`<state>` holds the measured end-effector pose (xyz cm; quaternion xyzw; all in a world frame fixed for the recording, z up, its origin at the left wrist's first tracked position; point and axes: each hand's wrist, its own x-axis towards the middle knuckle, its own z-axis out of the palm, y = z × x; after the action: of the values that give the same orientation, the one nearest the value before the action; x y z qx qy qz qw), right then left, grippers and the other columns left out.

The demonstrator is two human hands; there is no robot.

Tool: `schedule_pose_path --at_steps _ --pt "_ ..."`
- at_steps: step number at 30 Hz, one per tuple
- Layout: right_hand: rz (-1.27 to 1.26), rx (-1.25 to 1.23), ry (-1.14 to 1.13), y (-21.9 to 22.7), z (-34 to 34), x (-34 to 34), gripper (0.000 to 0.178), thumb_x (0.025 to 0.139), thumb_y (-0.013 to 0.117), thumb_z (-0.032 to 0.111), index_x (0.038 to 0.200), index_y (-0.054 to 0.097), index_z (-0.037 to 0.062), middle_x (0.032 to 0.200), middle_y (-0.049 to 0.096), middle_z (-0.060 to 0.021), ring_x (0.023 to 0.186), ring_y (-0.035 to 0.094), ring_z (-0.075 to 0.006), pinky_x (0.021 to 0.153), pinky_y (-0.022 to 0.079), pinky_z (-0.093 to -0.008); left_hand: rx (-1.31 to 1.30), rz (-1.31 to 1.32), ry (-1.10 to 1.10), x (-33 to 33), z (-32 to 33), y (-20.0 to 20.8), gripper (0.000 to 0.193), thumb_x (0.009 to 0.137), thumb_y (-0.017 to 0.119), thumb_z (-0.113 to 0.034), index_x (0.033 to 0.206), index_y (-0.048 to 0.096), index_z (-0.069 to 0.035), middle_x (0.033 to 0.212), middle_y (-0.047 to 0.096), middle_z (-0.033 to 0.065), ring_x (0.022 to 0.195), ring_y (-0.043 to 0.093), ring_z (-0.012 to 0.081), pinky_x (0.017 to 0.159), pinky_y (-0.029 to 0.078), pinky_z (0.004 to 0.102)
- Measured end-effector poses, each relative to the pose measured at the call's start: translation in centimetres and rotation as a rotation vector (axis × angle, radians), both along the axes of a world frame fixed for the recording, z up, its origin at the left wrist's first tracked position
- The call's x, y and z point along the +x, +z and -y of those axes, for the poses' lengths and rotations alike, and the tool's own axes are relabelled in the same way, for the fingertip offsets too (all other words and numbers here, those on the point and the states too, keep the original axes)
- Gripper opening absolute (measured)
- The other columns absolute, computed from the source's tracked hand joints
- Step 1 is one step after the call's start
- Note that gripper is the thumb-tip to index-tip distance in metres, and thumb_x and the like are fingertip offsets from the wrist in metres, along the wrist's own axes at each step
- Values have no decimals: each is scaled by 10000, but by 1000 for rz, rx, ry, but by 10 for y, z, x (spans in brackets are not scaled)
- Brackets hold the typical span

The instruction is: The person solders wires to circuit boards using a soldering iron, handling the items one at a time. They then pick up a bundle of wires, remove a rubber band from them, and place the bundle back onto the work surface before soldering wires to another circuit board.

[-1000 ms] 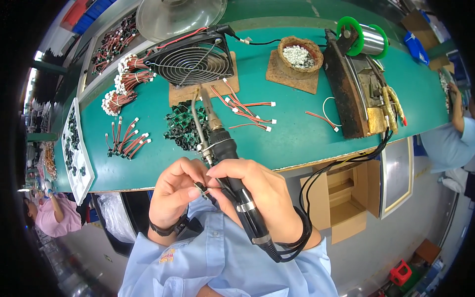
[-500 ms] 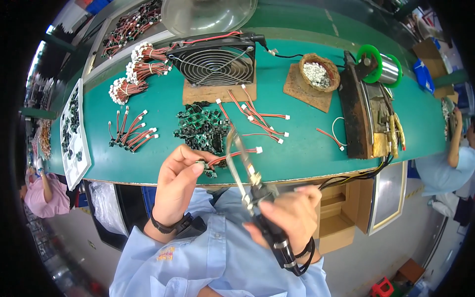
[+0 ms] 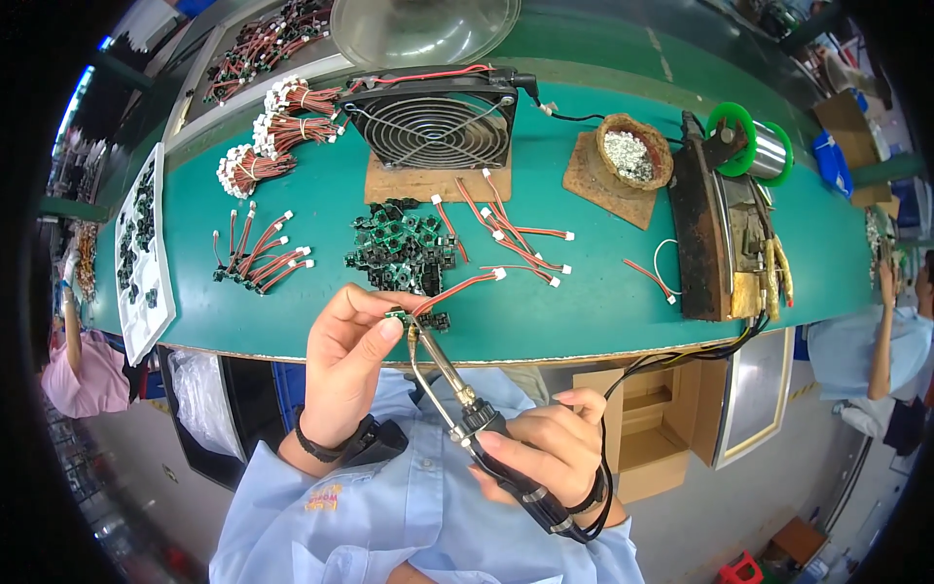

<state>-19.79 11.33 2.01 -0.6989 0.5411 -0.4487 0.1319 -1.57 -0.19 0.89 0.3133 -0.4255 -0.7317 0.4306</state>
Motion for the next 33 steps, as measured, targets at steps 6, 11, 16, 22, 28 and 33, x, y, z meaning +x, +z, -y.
schedule_pose_path --at_steps 6,11,16,22,28,33 --pt "-3 5 -2 -1 -1 0 401 552 788 215 932 663 189 728 594 36 623 572 -127 776 347 -341 -6 -3 4 -2 -1 0 92 883 542 4 939 474 -26 1101 590 196 1009 555 169 885 424 310" --pt "-1 9 1 -4 -2 -1 398 556 783 226 933 662 183 720 587 31 627 571 -133 774 349 -344 -2 3 8 -2 -1 0 92 884 542 2 937 473 -24 1102 588 197 1004 555 166 882 425 308" --pt "7 11 7 -4 -3 -1 407 563 782 229 947 656 177 714 581 27 634 570 -136 771 351 -347 -7 -5 13 -3 -2 -1 90 884 541 3 935 473 -23 1100 588 198 1000 556 165 879 427 309" --pt "7 -30 17 -11 -2 0 414 588 769 253 963 627 149 678 573 6 601 547 -149 766 344 -365 -21 -6 29 -3 -3 -1 89 882 543 4 930 473 -22 1097 589 201 999 558 168 872 432 312" --pt "32 -5 18 -10 -2 0 433 569 787 224 972 641 164 727 585 16 644 572 -147 770 354 -351 -30 11 32 -3 -3 -1 92 880 549 1 926 473 -22 1097 589 202 1000 559 170 871 433 315" --pt "32 -11 18 -10 -2 2 442 572 788 218 983 635 163 727 586 14 645 572 -150 764 355 -352 -21 16 36 -2 -3 -1 93 879 552 -3 924 473 -23 1098 590 201 1001 559 171 875 432 316"
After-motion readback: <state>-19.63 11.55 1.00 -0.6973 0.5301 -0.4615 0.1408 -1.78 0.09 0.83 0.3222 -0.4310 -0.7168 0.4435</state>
